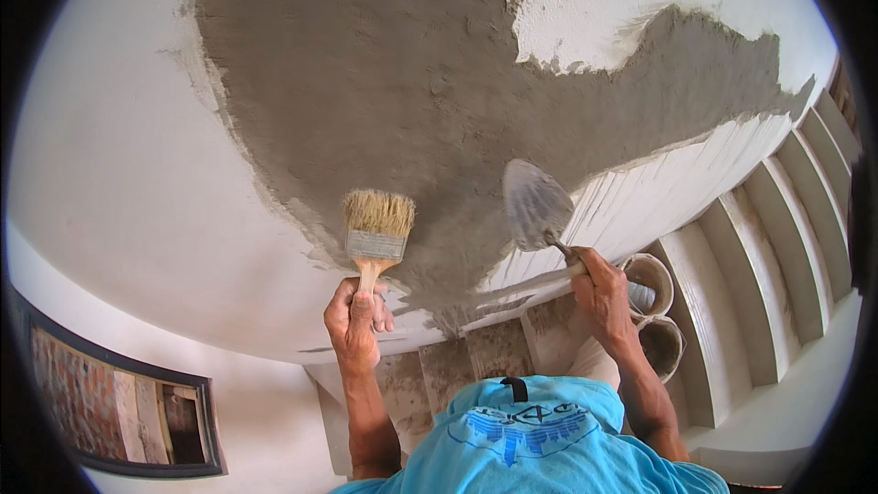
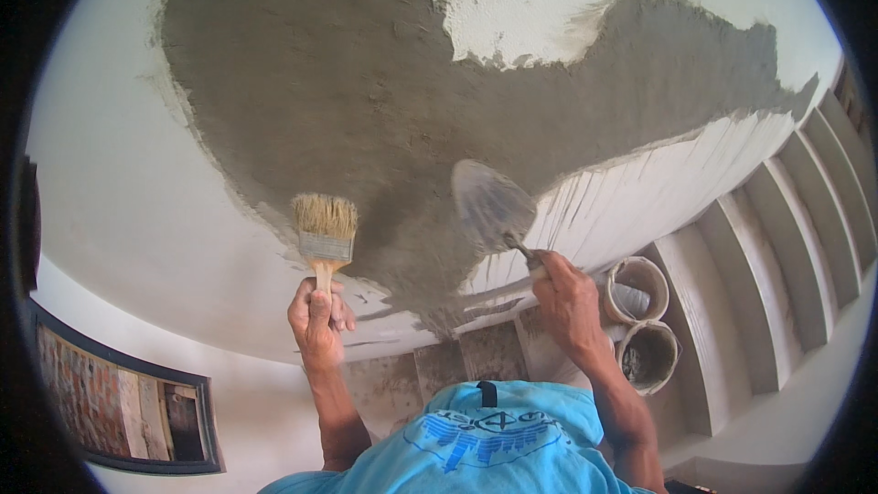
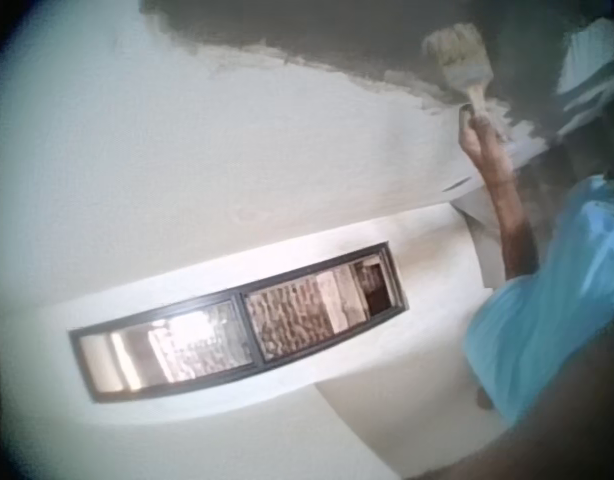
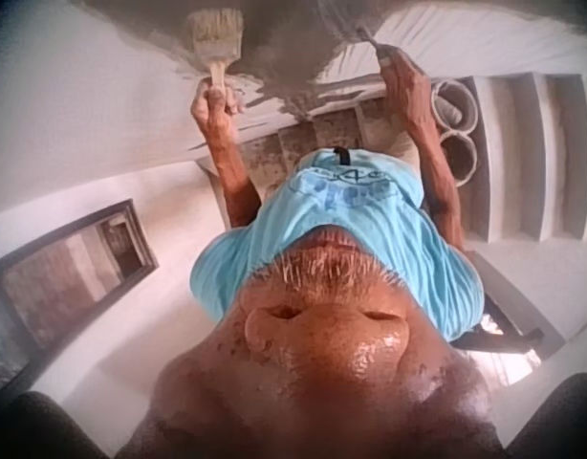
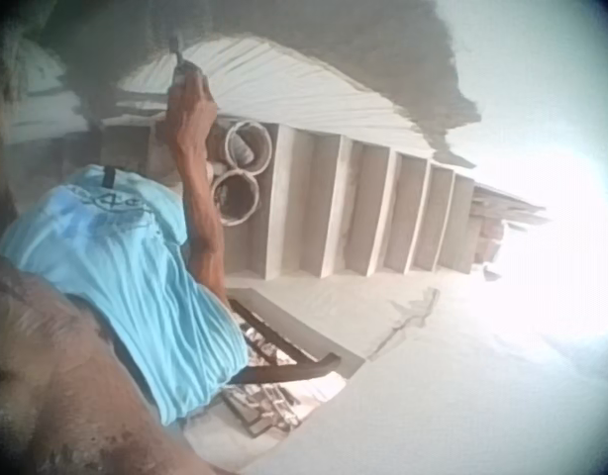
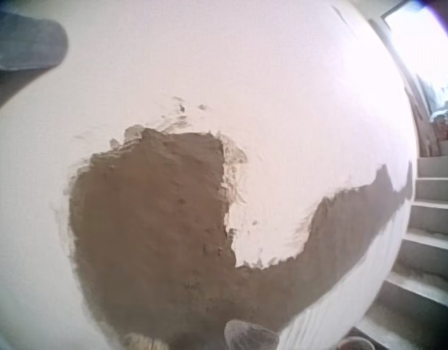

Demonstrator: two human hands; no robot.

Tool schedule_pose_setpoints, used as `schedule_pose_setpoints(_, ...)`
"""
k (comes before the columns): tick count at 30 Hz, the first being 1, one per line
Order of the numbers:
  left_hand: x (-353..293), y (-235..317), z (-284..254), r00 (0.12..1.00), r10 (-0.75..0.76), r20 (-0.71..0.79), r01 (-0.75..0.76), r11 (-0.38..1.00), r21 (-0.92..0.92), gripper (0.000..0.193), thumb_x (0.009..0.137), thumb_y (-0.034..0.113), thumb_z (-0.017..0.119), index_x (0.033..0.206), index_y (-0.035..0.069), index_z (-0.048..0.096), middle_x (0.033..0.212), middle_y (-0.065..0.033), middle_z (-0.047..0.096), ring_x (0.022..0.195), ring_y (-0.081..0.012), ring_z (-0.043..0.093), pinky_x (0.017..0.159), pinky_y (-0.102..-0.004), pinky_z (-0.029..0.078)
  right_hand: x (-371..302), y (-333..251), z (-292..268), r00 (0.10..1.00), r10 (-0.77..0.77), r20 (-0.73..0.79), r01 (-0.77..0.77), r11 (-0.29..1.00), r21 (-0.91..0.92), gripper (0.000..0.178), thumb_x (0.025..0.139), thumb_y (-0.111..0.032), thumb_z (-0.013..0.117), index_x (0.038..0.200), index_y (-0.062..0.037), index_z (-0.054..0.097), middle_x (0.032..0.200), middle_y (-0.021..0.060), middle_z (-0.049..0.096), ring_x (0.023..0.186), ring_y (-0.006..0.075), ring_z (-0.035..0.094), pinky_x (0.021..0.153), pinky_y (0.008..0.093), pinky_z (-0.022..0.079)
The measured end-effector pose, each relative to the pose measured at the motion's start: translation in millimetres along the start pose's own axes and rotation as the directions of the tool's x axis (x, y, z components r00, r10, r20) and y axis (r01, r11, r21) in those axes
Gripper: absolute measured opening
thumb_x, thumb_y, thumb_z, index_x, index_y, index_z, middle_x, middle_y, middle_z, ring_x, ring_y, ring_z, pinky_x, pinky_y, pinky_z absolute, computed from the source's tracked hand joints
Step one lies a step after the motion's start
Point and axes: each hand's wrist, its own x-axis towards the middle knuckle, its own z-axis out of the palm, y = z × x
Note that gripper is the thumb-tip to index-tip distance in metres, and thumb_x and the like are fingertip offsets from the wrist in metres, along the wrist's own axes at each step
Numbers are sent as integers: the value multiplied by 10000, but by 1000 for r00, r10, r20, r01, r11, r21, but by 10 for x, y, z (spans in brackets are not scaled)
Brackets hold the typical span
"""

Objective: The person applies plaster to a curved wall under a spiral staircase using a trowel and a brush. They repeatedly scoop plaster from buckets, spread it on the wall, and smooth the surface.

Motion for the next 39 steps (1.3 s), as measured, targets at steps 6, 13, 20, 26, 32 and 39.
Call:
schedule_pose_setpoints(6,182,-42,406,995,-45,91,34,992,120,489,933,475,592,940,-11,542,574,27,384,469,-65,371,428,-237,380,-607,778,-537,941,339,2,-336,930,152,355,684,-134,642,998,14,569,762,104,544,664,203,564,641,341,478)
schedule_pose_setpoints(13,-102,-601,458,870,-358,339,288,927,239,495,935,475,588,944,-17,544,577,23,390,465,-65,377,426,-230,377,-1382,1405,-1439,772,622,-128,-502,721,478,335,817,-298,548,1004,-35,637,702,15,583,584,95,549,537,242,442)
schedule_pose_setpoints(20,-360,-1141,603,604,-647,465,423,755,501,452,954,451,572,937,0,609,607,7,438,488,-84,476,445,-225,398,-2890,2314,-1208,240,904,-353,-944,302,133,212,740,-151,659,857,25,640,626,66,578,493,139,559,391,317,416)
schedule_pose_setpoints(26,-406,-1505,728,481,-763,432,364,622,693,430,955,447,568,913,21,611,600,14,415,463,-85,449,429,-227,406,-3327,3059,-1188,151,952,-265,-976,186,111,256,786,-229,629,810,23,671,587,82,593,458,164,559,437,341,451)
schedule_pose_setpoints(32,-424,-1993,324,403,-859,317,331,459,825,352,987,348,522,922,14,611,615,-6,443,486,-90,449,411,-251,421,-3309,3601,-1152,175,958,-227,-984,167,-53,322,814,-315,628,787,-3,700,547,114,587,497,220,614,515,380,483)
schedule_pose_setpoints(39,-683,-2403,-228,331,-940,83,481,244,842,260,971,257,518,895,24,607,611,6,430,457,-94,406,398,-264,403,-3315,4158,-1055,444,844,-301,-842,278,-462,246,771,-283,639,823,-56,716,770,202,680,742,352,681,668,453,546)
